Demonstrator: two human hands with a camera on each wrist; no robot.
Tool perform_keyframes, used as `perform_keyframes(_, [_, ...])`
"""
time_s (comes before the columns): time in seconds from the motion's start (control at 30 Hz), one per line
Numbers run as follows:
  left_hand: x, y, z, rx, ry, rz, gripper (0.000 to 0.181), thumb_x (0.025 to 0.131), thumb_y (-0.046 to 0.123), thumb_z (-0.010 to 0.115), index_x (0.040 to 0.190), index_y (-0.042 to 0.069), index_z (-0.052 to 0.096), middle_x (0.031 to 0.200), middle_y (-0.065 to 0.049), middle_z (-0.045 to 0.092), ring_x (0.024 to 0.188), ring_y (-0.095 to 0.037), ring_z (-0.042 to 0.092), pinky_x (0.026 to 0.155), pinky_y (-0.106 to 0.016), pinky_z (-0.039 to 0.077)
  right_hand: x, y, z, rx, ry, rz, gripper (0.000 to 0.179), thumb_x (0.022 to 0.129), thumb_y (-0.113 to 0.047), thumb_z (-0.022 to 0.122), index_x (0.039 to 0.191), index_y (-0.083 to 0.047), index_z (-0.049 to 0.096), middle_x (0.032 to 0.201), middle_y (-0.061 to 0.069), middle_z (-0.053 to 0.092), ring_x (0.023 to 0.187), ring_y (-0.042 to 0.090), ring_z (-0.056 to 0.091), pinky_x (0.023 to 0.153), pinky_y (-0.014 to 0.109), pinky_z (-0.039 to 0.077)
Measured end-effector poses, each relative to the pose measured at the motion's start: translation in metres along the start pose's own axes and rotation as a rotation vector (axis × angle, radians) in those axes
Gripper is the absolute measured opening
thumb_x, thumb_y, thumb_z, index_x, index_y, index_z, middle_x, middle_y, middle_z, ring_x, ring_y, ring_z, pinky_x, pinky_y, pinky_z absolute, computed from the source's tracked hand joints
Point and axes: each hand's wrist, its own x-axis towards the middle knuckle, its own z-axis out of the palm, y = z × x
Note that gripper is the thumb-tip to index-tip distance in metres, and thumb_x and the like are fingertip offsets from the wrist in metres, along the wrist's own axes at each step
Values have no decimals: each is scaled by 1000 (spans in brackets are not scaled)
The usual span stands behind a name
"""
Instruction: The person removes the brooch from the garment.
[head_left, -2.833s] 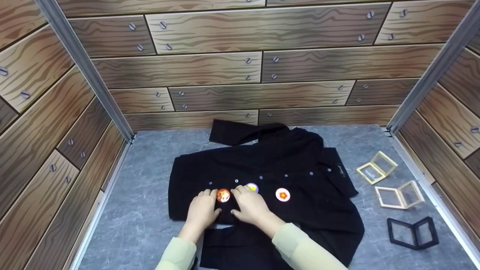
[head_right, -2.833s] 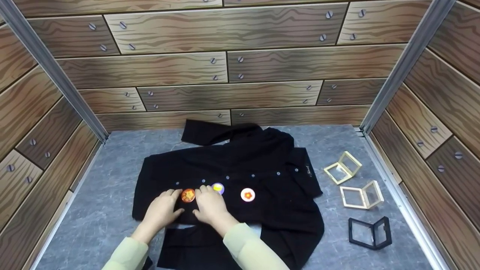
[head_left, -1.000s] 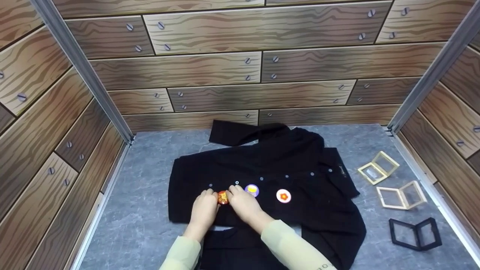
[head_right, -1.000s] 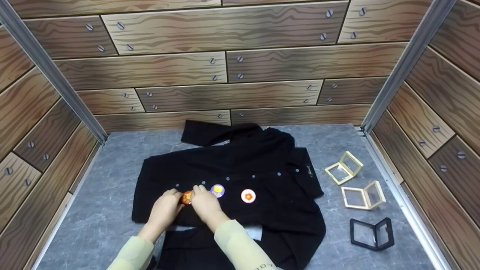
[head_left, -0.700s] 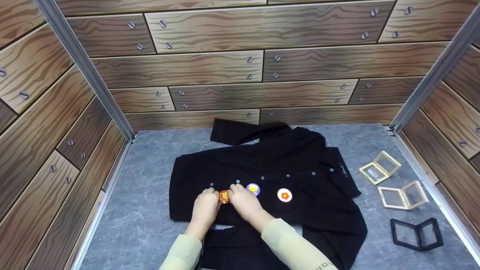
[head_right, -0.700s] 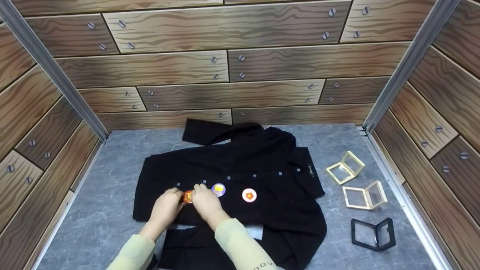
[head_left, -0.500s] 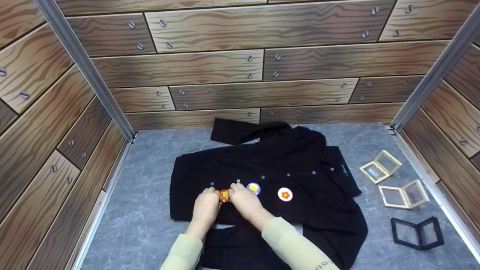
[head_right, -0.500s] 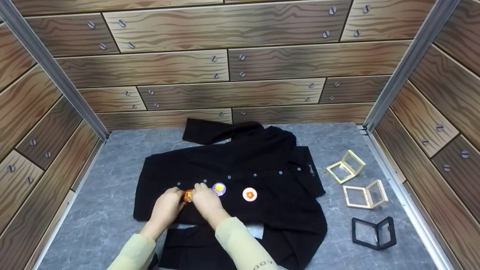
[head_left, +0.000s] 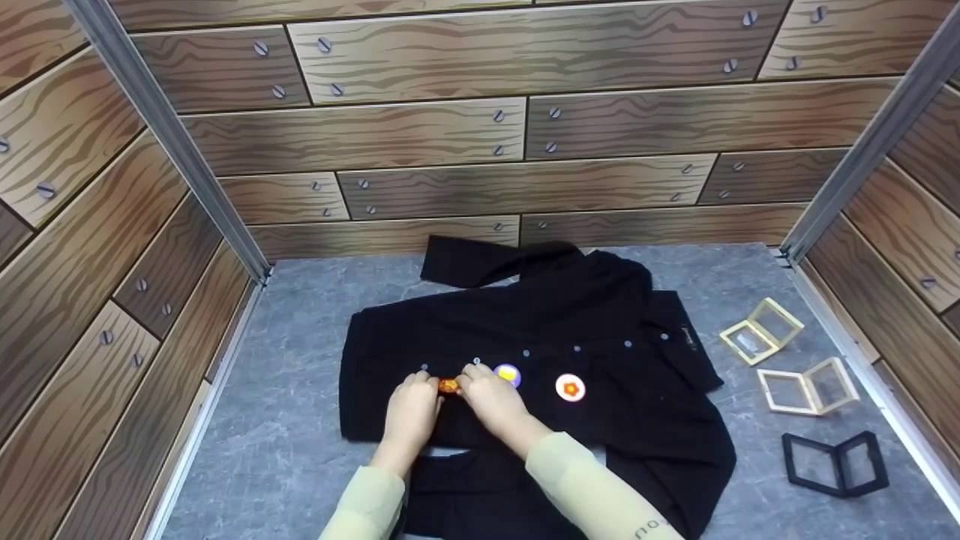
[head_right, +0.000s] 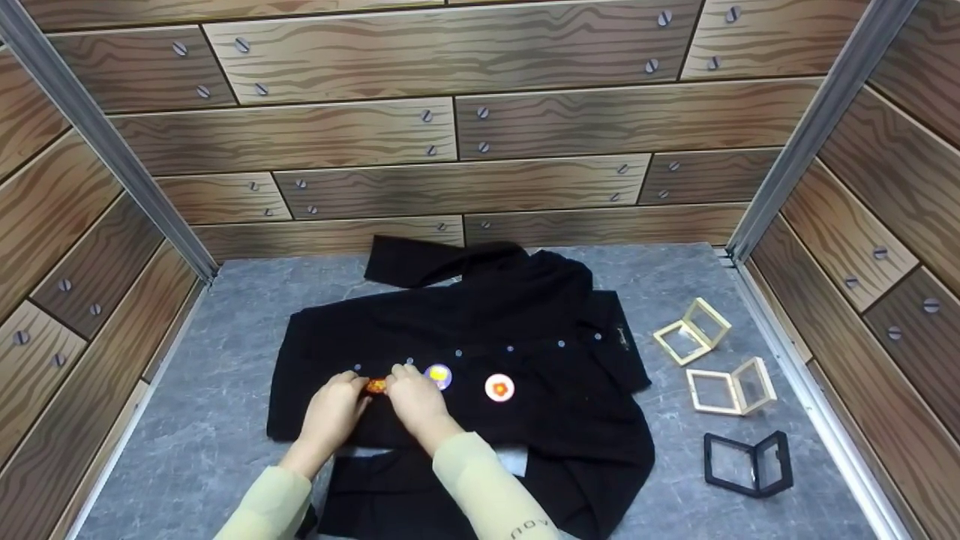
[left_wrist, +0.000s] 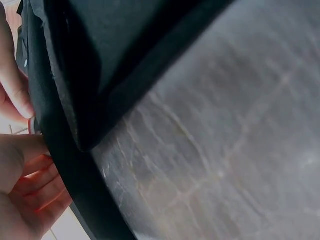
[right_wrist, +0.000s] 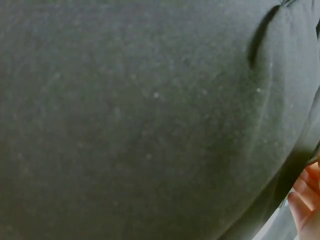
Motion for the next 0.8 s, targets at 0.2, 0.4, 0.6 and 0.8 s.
perform_keyframes(0.2, [4, 0, -1, -17, -8, -19, 21, 77, 11, 90, 87, 2, 74, 95, -13, 74, 83, -30, 70, 73, -43, 60, 1, 2, -1, 47, 19, 13, 12, 97, -16, 72, 100, -6, 77, 100, 6, 71, 104, 24, 69, 96, 34, 59])
perform_keyframes(0.4, [5, 1, -1, -24, -23, -25, 23, 79, 11, 89, 95, 1, 76, 107, -17, 77, 94, -32, 73, 80, -43, 62, 2, 4, -2, 103, 37, 26, 11, 98, -14, 71, 99, -5, 77, 98, 5, 71, 102, 24, 68, 97, 35, 58])
perform_keyframes(0.6, [7, 1, -3, -47, -41, -54, 22, 82, 12, 88, 97, 2, 76, 98, -12, 74, 90, -30, 71, 79, -43, 61, 6, 4, -8, 253, -17, 119, 13, 100, -13, 67, 97, -5, 77, 94, 6, 71, 94, 25, 67, 85, 35, 58])
perform_keyframes(0.8, [9, 2, -4, -92, -43, -81, 21, 86, 10, 84, 104, 0, 77, 98, -11, 73, 91, -30, 71, 79, -43, 61, 8, 4, -12, 366, -38, 209, 17, 102, -13, 66, 96, -4, 79, 94, 8, 74, 93, 28, 72, 89, 39, 58])
